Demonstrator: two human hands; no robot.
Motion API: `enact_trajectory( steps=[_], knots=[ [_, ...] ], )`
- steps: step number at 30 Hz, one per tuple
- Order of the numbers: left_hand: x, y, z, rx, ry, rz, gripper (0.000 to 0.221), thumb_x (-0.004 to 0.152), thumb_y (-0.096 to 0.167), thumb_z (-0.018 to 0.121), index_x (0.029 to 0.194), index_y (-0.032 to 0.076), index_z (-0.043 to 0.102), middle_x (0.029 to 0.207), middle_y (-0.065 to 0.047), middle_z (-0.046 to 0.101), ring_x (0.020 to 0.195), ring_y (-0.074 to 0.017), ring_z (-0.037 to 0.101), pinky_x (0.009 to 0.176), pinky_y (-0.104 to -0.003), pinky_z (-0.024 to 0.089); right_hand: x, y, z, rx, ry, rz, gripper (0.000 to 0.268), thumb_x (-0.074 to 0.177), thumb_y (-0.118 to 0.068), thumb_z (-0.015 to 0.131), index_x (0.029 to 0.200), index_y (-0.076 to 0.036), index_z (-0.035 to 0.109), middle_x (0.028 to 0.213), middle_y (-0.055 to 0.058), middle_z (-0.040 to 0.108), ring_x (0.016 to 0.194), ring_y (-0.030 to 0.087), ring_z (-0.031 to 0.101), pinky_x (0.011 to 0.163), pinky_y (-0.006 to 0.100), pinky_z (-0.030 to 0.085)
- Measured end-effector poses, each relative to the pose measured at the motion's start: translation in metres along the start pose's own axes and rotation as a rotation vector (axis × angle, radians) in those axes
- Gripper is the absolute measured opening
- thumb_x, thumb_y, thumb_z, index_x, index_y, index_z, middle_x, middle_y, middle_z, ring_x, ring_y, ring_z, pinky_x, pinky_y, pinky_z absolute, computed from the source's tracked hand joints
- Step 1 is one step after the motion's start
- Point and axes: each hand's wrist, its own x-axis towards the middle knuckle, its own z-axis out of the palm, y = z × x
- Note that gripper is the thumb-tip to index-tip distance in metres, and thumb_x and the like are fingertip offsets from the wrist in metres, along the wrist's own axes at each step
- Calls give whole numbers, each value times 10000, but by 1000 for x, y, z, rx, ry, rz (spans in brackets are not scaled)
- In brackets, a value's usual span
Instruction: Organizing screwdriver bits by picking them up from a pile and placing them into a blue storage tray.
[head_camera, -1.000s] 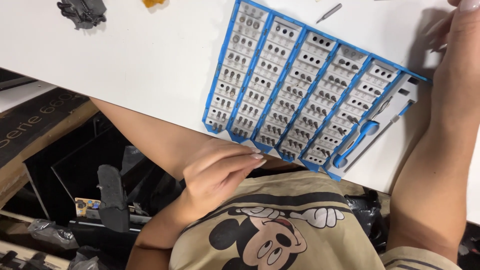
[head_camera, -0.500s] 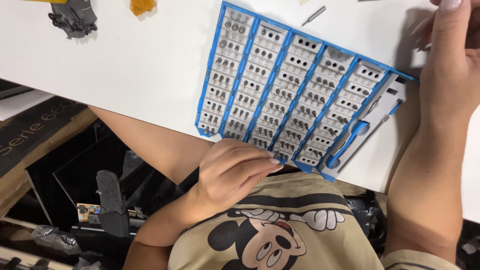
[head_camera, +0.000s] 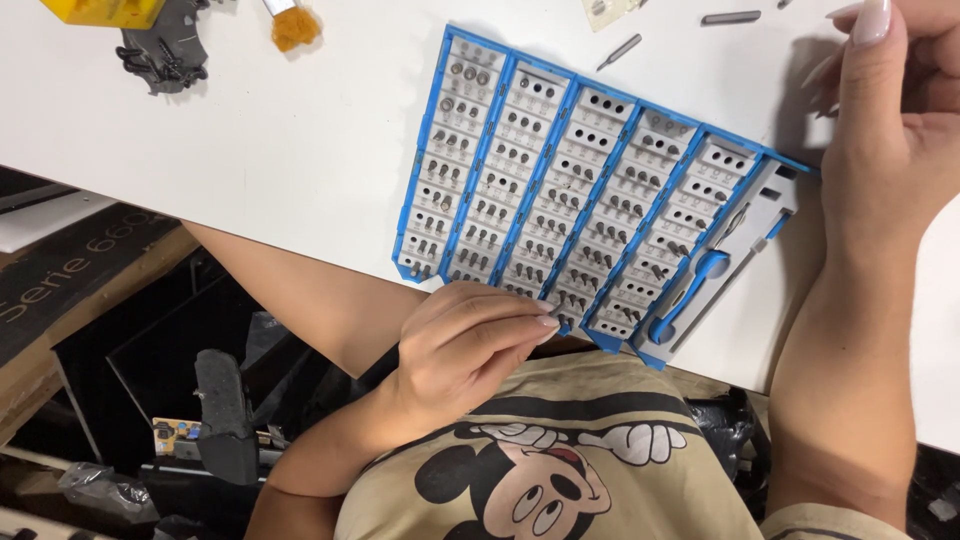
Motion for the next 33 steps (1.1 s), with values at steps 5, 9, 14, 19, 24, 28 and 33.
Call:
enact_trajectory(
  steps=[5, 9, 14, 19, 24, 28, 33],
  knots=[
    [1, 1, -1, -14, 6, -23, 109, 974, 19, 783, 1075, 47, 753, 1100, -93, 758, 970, -229, 787, 861, -337, 674, 3, -5, 2, 32, -2, -52, 233, 1416, -109, 561, 1276, 71, 611, 1116, 168, 621, 904, 221, 615, 862, 312, 465],
    [9, -1, -5, -96, 64, -26, 68, 975, -20, 741, 1015, 19, 702, 1091, -150, 746, 948, -250, 790, 802, -340, 674, 5, -9, 2, 19, 16, -106, 205, 1405, -16, 591, 1254, 119, 621, 1006, 210, 606, 865, 247, 611, 855, 339, 474],
    [47, -10, -45, -38, 46, -143, 24, 1020, -9, 667, 1038, 5, 659, 1174, -194, 754, 1121, -321, 788, 992, -360, 660, 12, -12, 2, -25, 15, -219, 212, 1355, 57, 614, 1185, 174, 664, 955, 230, 644, 811, 260, 643, 729, 330, 468],
    [111, -49, -65, 255, 161, 6, 108, 1055, -70, 691, 1149, -17, 689, 1118, -157, 751, 1056, -309, 754, 951, -390, 610, 14, -21, 5, -26, 51, -185, 177, 1280, 47, 630, 1132, 119, 696, 890, 157, 655, 782, 202, 622, 702, 293, 468],
    [151, -112, -59, 411, 94, -45, 106, 1021, 65, 706, 1123, 55, 732, 913, -48, 723, 815, -201, 680, 715, -337, 541, 17, -26, 5, -92, 78, -162, 180, 1228, -33, 659, 1089, 56, 729, 869, 108, 673, 795, 163, 612, 759, 293, 482],
    [168, -87, -48, 326, 84, 16, 89, 1021, 57, 717, 1106, 50, 743, 922, -49, 735, 827, -190, 690, 732, -323, 559, 18, -35, 11, -69, 145, -115, 133, 1171, -73, 691, 1070, 5, 731, 814, 55, 649, 755, 114, 561, 728, 268, 438],
    [197, -42, -4, 3, 4, 71, 180, 876, -26, 829, 1000, 86, 762, 795, -97, 731, 749, -302, 720, 687, -389, 606, 26, -15, 5, 255, 528, -225, 367, 1179, -199, 522, 954, 44, 683, 512, 62, 494, 448, 127, 472, 490, 238, 395]
  ],
)
